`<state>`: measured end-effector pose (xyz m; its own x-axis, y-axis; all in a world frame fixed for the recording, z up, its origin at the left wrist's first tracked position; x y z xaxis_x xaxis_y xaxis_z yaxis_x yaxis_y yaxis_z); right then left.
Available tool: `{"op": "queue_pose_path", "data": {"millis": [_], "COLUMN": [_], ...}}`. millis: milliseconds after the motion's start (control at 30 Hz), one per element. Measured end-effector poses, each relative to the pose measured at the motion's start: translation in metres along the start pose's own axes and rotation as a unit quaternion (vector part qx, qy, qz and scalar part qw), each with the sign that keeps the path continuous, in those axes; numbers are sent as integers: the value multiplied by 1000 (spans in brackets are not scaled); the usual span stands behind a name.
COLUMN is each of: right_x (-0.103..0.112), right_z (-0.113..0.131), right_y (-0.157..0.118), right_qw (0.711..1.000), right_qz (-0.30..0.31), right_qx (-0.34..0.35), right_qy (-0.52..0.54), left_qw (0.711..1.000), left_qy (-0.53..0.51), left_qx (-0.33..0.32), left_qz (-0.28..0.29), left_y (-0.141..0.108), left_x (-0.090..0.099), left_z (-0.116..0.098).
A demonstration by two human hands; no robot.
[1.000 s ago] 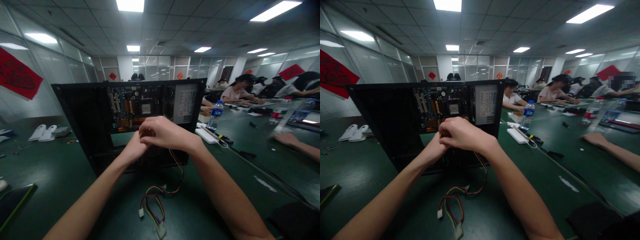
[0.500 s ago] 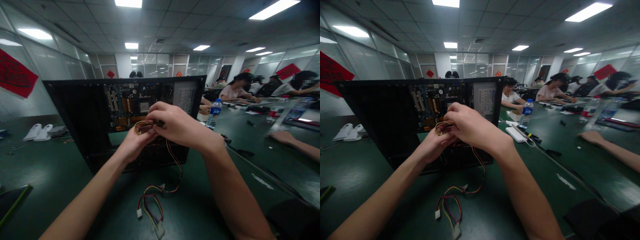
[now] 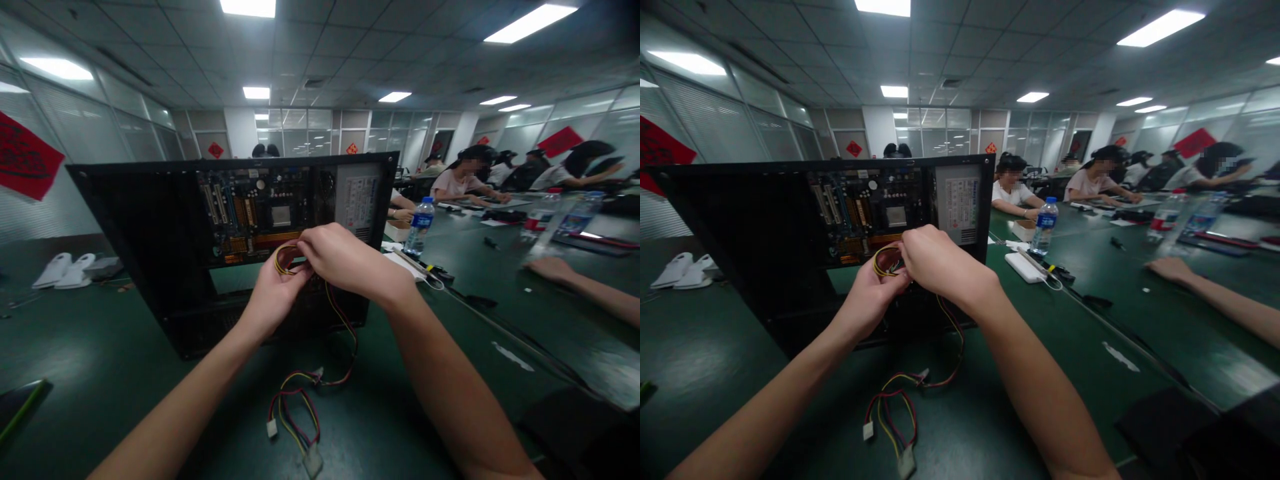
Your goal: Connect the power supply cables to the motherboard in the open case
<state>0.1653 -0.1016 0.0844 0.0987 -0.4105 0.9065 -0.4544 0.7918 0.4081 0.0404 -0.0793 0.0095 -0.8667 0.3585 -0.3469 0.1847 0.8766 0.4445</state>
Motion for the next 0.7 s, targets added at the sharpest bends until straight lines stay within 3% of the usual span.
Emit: {"op": "queue_pose_path", "data": {"millis": [200, 300, 400, 567, 700], "right_x": [22, 32, 28, 7, -1], "right_z": [-2, -3, -4, -4, -1], "right_y": [-11, -22, -26, -13, -2], "right_qw": [998, 999, 998, 997, 998], "right_qz": [-26, -15, 18, 49, 28], "right_qx": [10, -36, -61, -30, 7], "right_qy": [61, 21, -25, -53, -48], "left_qw": [991, 977, 965, 974, 999], "left_qy": [-104, -158, -191, -155, 39], "left_qx": [29, 70, 104, 116, 24], "left_qz": [-73, -125, -146, -117, -27], "left_y": [1, 1, -1, -4, -4], "left_x": [7, 8, 5, -2, -2], "left_z": [2, -4, -10, -12, -7]}}
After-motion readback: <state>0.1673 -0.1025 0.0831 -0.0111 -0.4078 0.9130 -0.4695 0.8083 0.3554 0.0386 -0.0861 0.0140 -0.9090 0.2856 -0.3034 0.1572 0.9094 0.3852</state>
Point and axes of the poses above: each hand's wrist, its own y-axis towards the middle knuckle, its own x-axis out of the back of the hand, z = x × y, the point moved 3 cm from there along y, towards the middle knuckle, and after that the axes turned 11 degrees about -y, right-handed, at the moved point
